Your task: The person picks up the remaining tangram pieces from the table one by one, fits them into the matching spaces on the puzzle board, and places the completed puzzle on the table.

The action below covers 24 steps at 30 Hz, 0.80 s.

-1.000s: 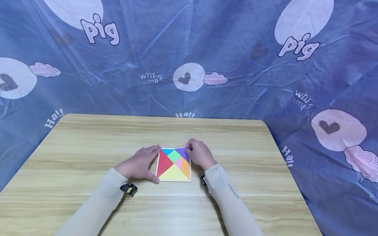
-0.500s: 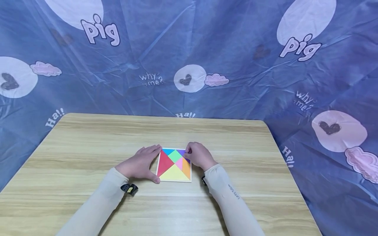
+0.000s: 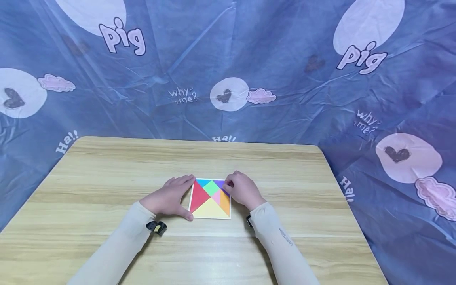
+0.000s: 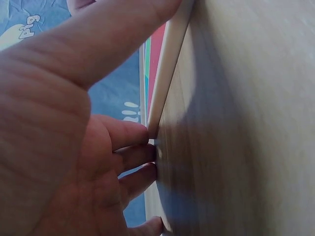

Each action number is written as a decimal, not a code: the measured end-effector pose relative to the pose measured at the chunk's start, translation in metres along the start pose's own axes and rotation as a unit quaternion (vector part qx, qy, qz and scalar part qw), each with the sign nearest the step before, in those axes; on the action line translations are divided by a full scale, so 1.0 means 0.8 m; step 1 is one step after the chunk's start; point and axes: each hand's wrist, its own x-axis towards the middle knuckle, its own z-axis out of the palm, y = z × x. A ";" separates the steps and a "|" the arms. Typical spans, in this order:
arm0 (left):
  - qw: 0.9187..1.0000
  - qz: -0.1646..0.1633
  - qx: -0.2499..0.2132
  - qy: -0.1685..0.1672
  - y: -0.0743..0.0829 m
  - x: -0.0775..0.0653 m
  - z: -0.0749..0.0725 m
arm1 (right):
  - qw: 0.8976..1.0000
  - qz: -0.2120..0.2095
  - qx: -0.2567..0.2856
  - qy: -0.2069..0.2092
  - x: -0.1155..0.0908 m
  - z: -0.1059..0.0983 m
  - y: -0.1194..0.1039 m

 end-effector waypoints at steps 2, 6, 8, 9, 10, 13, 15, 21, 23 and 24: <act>1.000 0.002 0.002 0.003 -0.001 0.001 0.000 | 1.000 -0.008 0.001 0.001 -0.003 -0.001 0.002; 1.000 -0.004 0.007 0.006 -0.002 0.002 0.002 | 1.000 -0.014 0.012 -0.005 -0.011 -0.004 0.005; 1.000 -0.009 0.009 0.005 -0.002 0.001 0.003 | 1.000 -0.014 0.017 -0.012 -0.017 -0.005 0.006; 1.000 -0.010 0.011 0.005 -0.002 0.001 0.003 | 1.000 -0.015 0.017 -0.014 -0.019 -0.006 0.006; 1.000 -0.009 0.011 0.006 -0.002 0.001 0.003 | 1.000 -0.016 0.014 -0.016 -0.023 -0.006 0.007; 1.000 -0.005 0.004 0.006 -0.001 0.002 0.003 | 1.000 -0.019 0.011 -0.022 -0.031 -0.007 0.009; 1.000 -0.003 0.001 0.006 0.000 0.003 0.002 | 0.999 -0.027 0.013 -0.024 -0.035 -0.008 0.010; 1.000 -0.007 -0.005 0.012 0.001 0.006 0.000 | 0.998 -0.054 0.022 -0.024 -0.038 -0.012 0.010; 1.000 -0.008 -0.002 0.016 0.001 0.007 0.001 | 0.998 -0.059 0.019 -0.027 -0.039 -0.013 0.011; 1.000 -0.008 0.000 0.019 0.001 0.007 0.002 | 0.998 -0.059 0.017 -0.030 -0.039 -0.012 0.011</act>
